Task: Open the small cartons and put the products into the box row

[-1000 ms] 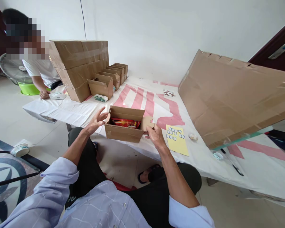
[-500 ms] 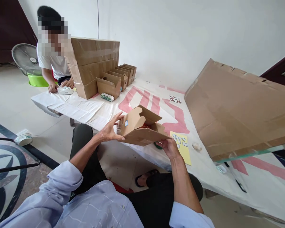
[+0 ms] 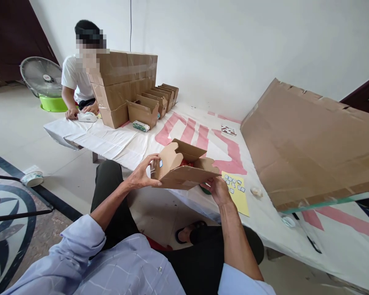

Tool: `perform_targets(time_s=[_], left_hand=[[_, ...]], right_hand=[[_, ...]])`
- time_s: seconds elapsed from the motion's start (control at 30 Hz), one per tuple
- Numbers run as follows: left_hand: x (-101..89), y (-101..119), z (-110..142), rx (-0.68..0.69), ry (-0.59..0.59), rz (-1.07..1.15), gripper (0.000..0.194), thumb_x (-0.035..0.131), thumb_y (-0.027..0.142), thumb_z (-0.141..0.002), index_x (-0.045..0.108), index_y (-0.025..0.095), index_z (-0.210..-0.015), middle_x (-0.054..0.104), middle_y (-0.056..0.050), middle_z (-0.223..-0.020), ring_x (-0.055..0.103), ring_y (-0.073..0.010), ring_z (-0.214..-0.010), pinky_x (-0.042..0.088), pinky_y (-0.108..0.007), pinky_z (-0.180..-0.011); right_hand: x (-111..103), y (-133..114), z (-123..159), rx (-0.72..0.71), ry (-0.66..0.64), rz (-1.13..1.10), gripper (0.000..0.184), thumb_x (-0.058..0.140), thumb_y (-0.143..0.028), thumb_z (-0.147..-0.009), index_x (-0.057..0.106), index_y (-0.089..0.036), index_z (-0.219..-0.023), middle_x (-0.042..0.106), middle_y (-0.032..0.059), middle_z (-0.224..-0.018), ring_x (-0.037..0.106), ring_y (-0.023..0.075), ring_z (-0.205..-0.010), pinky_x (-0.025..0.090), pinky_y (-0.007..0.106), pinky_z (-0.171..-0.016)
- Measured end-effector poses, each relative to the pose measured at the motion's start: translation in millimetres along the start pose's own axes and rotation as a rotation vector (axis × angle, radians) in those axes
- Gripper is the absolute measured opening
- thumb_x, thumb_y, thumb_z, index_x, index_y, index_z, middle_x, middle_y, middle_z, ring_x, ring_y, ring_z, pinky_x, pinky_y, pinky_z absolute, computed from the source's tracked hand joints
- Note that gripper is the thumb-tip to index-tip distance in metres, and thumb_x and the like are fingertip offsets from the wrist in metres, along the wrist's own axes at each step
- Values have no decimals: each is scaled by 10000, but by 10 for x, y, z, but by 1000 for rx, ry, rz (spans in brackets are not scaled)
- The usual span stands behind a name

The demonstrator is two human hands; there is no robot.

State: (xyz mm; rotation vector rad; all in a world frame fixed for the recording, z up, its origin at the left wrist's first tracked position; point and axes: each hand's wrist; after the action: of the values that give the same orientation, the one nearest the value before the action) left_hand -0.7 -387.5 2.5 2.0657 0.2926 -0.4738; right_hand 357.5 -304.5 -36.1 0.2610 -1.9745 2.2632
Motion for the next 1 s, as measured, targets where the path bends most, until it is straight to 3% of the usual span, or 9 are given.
perform_targets(time_s=[0.13, 0.2, 0.27, 0.33, 0.43, 0.5, 0.63, 0.83, 1.0], left_hand=[[0, 8, 84, 35, 54, -52, 949, 1007, 477, -664, 564, 230, -1465, 499, -211, -1641, 483, -449, -1565, 425, -593, -1269], [-17, 75, 82, 55, 78, -96, 953, 1007, 446, -651, 558, 234, -1465, 506, -211, -1631, 493, -454, -1556, 416, -607, -1272], [-40, 175, 60, 55, 75, -150, 965, 1011, 433, -636, 555, 244, -1465, 525, -205, -1619, 503, -455, -1548, 420, -617, -1268], [-49, 289, 29, 33, 55, -203, 970, 1015, 433, -624, 556, 257, -1460, 545, -198, -1610, 518, -454, -1532, 445, -623, -1241], [-2, 442, -13, 10, 46, -269, 968, 1017, 411, -611, 558, 266, -1451, 556, -188, -1614, 528, -452, -1519, 481, -617, -1201], [66, 521, -32, 26, 66, -299, 975, 1021, 388, -602, 555, 263, -1449, 564, -183, -1611, 525, -446, -1522, 483, -609, -1201], [206, 642, -45, 55, 117, -327, 958, 1027, 369, -610, 549, 262, -1432, 604, -163, -1563, 572, -415, -1469, 479, -595, -1198], [305, 767, -54, 54, 107, -371, 933, 1029, 365, -623, 544, 254, -1413, 598, -179, -1576, 560, -413, -1477, 492, -585, -1163], [348, 806, -43, 66, 109, -384, 925, 1024, 342, -630, 544, 255, -1416, 592, -177, -1584, 559, -418, -1471, 491, -578, -1152]], right_hand=[[64, -102, 11, 19, 49, 57, 387, 829, -507, -720, 696, -253, -979, 777, 35, -875, 746, 230, -794, 665, 372, -695], [67, -253, 44, -69, 196, 129, 403, 810, -548, -738, 709, -231, -965, 770, 48, -903, 738, 234, -821, 656, 387, -727], [117, -492, 151, -304, 403, 265, 394, 774, -573, -791, 721, -212, -938, 761, 57, -922, 724, 235, -843, 643, 411, -786], [266, -785, 354, -663, 530, 457, 355, 728, -556, -885, 740, -207, -949, 765, 74, -965, 717, 247, -878, 631, 454, -859], [684, -1172, 766, -1242, 301, 822, 162, 731, -396, -1014, 771, -240, -1034, 791, 102, -1126, 720, 307, -1090, 585, 537, -1026], [1006, -1313, 994, -1434, 31, 1055, 77, 733, -252, -1023, 772, -256, -1090, 796, 88, -1115, 709, 302, -1071, 572, 526, -1020], [1397, -1336, 1118, -1435, -275, 1458, 70, 727, -157, -996, 768, -213, -1010, 778, 95, -1040, 668, 298, -1026, 550, 447, -902], [1384, -1304, 928, -1277, -257, 1661, 145, 763, -162, -947, 781, -184, -1089, 755, 139, -1112, 628, 341, -1107, 513, 445, -896], [1390, -1332, 993, -1201, -253, 1722, 213, 785, -187, -941, 780, -173, -1154, 742, 151, -1155, 596, 346, -1138, 499, 459, -949]])
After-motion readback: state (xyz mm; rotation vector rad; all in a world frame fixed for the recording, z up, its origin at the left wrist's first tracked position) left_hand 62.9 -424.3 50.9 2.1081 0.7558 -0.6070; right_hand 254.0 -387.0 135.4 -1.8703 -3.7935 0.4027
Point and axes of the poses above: each hand's wrist, its own z-axis away from the middle knuckle, its own x-axis out of the palm, y = z × x
